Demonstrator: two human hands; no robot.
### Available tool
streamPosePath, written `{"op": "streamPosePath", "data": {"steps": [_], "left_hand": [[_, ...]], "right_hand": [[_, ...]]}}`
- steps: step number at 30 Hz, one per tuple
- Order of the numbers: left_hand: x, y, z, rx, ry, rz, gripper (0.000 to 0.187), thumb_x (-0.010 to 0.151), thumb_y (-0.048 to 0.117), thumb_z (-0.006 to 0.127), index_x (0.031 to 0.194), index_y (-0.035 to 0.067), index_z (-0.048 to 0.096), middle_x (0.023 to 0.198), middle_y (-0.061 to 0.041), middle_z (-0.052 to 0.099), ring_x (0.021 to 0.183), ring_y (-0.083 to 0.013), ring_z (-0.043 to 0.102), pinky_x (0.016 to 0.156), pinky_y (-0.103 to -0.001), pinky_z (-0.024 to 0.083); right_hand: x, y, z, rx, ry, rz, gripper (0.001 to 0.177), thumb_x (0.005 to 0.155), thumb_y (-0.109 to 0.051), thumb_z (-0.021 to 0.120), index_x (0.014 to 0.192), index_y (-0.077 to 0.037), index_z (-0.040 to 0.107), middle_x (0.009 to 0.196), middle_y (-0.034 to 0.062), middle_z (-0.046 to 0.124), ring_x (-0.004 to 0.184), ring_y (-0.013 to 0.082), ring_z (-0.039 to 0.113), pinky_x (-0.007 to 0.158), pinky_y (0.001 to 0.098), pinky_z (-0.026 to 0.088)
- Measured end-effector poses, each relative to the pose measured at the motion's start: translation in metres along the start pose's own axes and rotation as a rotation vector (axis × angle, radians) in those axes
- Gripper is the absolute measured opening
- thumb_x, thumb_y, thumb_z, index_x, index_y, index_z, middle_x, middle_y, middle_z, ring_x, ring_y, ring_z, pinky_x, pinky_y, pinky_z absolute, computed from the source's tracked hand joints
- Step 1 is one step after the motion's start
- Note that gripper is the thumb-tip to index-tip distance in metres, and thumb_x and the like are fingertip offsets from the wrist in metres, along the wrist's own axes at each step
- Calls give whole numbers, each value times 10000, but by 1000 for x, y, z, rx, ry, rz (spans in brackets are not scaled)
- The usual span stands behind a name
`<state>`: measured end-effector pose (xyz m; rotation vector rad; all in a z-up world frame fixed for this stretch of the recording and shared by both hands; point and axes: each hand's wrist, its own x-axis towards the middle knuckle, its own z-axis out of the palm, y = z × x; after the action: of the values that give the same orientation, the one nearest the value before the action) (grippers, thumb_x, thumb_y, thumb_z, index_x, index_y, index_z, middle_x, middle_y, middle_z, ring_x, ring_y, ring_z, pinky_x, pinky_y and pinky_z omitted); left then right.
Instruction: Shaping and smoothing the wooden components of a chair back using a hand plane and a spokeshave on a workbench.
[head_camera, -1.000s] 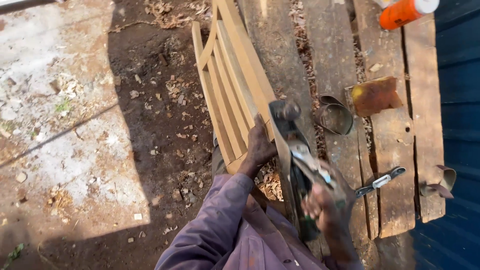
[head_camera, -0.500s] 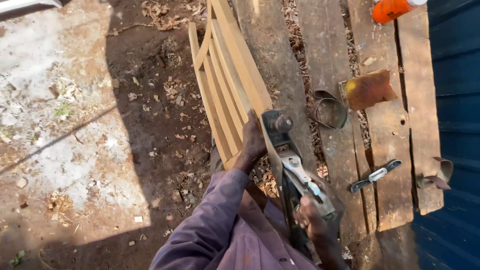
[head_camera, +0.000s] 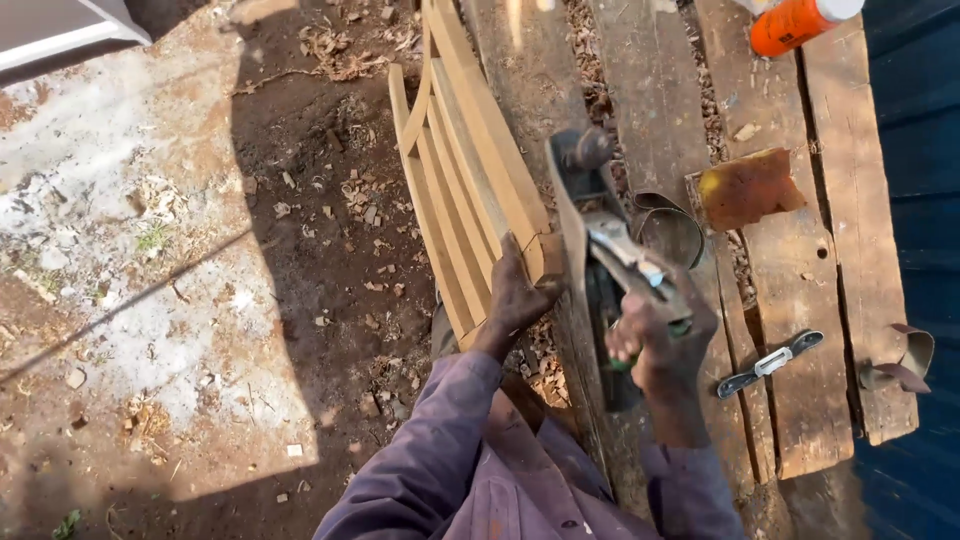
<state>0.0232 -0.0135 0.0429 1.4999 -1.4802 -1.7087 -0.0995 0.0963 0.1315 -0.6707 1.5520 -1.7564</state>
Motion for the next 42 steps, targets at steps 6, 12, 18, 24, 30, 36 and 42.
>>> {"op": "streamPosePath", "data": {"steps": [6, 12, 18, 24, 30, 36, 42], "left_hand": [[4, -22, 9, -91, 15, 341, 634, 773, 208, 875, 1195, 39, 434, 754, -9, 585, 605, -136, 566, 536, -266, 524], [-1, 7, 6, -36, -84, 38, 306, 976, 103, 640, 1135, 70, 380, 714, 25, 417, 555, -91, 435, 360, -248, 385], [9, -22, 10, 65, -36, 106, 942, 695, 58, 796, 1466, -88, 275, 880, -109, 601, 722, -249, 610, 535, -384, 554], [5, -19, 7, 1, -61, 35, 816, 726, 35, 784, 1377, -44, 300, 726, 3, 381, 611, -122, 401, 391, -340, 281], [11, -74, 21, 327, -56, 47, 1230, 777, 352, 831, 1579, -128, 32, 1535, -320, 400, 1357, -455, 457, 1100, -409, 456], [6, -32, 9, -8, -32, -19, 873, 682, 198, 708, 1432, -18, 318, 976, -392, 649, 955, -601, 658, 594, -656, 495], [0, 13, 6, 13, -81, 38, 954, 683, 189, 764, 1406, -158, 247, 1052, -462, 622, 1003, -675, 596, 702, -735, 489]], "right_hand": [[-120, -11, -19, -241, 57, 163, 521, 829, -226, 647, 1210, 121, 573, 1313, 327, 666, 385, 34, 547, 277, 178, 517], [8, 2, 8, -189, -54, 91, 445, 895, -147, 606, 1277, 82, 622, 511, 3, 540, 305, 66, 441, 240, 215, 476], [-50, -20, -25, -233, -128, 188, 566, 885, -208, 660, 1377, 49, 549, 465, -7, 537, 302, 54, 428, 262, 214, 502], [-36, 10, -26, -311, -3, 179, 588, 740, -9, 549, 1321, 44, 616, 533, 80, 603, 279, 103, 483, 215, 248, 520], [61, -42, 33, -392, -234, 143, 610, 855, -320, 703, 1365, -1, 601, 446, -16, 467, 301, 75, 414, 265, 222, 414], [-9, -23, -14, -127, -143, 94, 579, 805, -185, 686, 1301, 91, 576, 359, 89, 484, 234, 142, 527, 265, 286, 524], [-72, -29, -16, -88, -43, 153, 559, 795, -176, 687, 1262, 121, 607, 291, 98, 464, 176, 135, 488, 226, 276, 494]]}}
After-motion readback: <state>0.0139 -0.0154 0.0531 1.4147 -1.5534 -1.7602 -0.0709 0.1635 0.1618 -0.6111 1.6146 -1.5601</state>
